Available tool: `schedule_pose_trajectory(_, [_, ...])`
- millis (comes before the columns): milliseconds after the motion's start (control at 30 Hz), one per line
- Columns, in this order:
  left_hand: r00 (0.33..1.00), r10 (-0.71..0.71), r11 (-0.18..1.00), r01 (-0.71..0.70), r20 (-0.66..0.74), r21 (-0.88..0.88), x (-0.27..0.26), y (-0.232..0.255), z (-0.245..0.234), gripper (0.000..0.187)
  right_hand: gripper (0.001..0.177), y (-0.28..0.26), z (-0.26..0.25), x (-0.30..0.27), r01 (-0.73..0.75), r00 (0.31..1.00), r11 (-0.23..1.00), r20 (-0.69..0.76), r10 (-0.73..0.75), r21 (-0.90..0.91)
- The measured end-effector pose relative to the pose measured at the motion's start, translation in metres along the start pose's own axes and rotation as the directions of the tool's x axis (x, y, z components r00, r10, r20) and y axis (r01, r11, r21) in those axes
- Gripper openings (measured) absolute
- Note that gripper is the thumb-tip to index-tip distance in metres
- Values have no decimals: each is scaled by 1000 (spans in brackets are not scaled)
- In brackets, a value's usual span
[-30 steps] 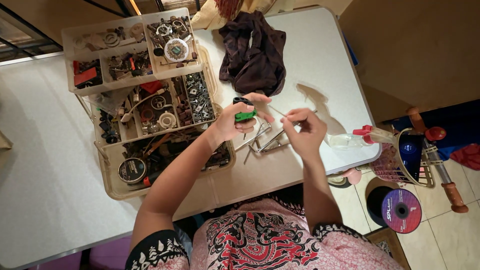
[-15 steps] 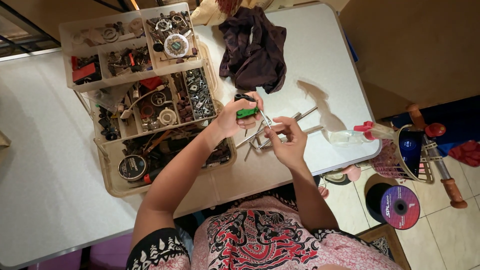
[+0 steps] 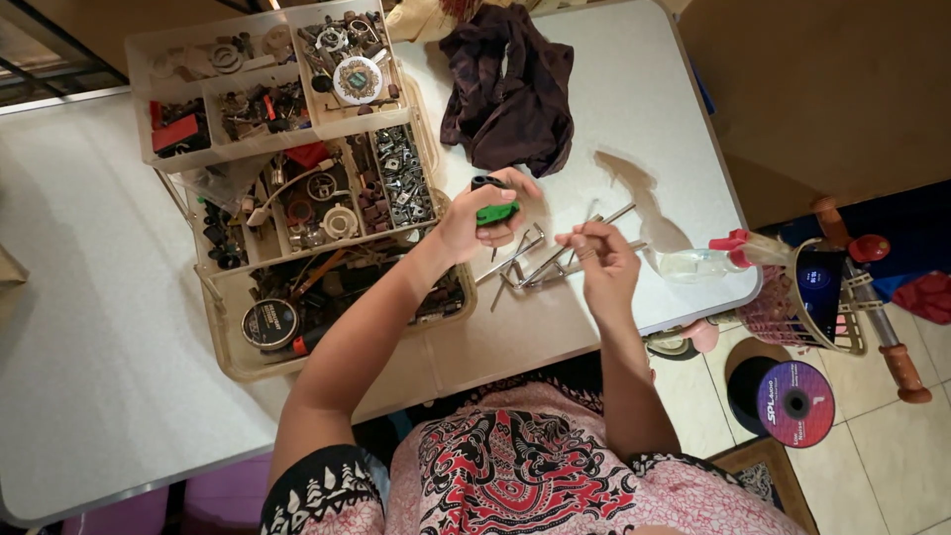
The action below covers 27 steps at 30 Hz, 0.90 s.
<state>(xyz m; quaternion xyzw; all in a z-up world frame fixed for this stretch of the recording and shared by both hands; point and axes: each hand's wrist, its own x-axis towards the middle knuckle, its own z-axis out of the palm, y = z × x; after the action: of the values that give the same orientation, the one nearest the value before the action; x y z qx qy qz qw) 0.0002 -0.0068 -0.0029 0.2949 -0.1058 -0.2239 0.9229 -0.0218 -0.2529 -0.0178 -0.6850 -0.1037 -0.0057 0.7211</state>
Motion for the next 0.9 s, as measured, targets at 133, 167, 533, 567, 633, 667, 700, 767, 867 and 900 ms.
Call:
schedule_pose_trajectory(133, [1000, -12, 1000, 12, -2, -11, 0, -2, -4, 28, 9, -2, -5, 0, 37, 999, 994, -31, -34, 106])
schedule_pose_trajectory(167, [1000, -7, 1000, 7, 4, -5, 0, -1, -4, 28, 9, -3, -5, 0, 51, 998, 994, -31, -48, 96])
schedule_pose_trajectory(533, [1000, -30, 1000, 30, 0, -3, -1, 1, -1, 29, 8, 1, -9, -6, 91, 994, 995, -54, -93, -35])
schedule_pose_trajectory(567, [1000, -25, 1000, 25, 5, 2, -1, 1, 0, 29, 8, 2, -9, -6, 67, 996, 998, -64, -68, -19])
schedule_pose_trajectory(633, [1000, -15, 1000, 15, 14, 13, -1, 1, 1, 29, 7, 5, -10, -5, 17, 997, 1000, -79, -16, 13])
schedule_pose_trajectory(667, [1000, -18, 1000, 17, 12, 15, -1, 1, 1, 29, 8, 6, -10, -5, 30, 997, 999, -75, -28, 25])
schedule_pose_trajectory(700, [1000, -19, 1000, 19, 10, 15, -2, 1, 1, 29, 9, 8, -11, -5, 41, 997, 999, -69, -38, 35])
schedule_pose_trajectory(767, [1000, -23, 1000, 23, 2, 21, -2, 1, 2, 29, 11, 10, -11, -5, 56, 997, 997, -54, -53, 53])
schedule_pose_trajectory(867, [1000, -27, 999, 27, -2, 33, -3, 1, 2, 30, 12, 14, -12, -6, 65, 997, 995, -40, -62, 71])
schedule_pose_trajectory(900, [1000, -26, 999, 26, 4, 35, -3, 1, 2, 30, 12, 15, -12, -6, 65, 997, 995, -42, -62, 75])
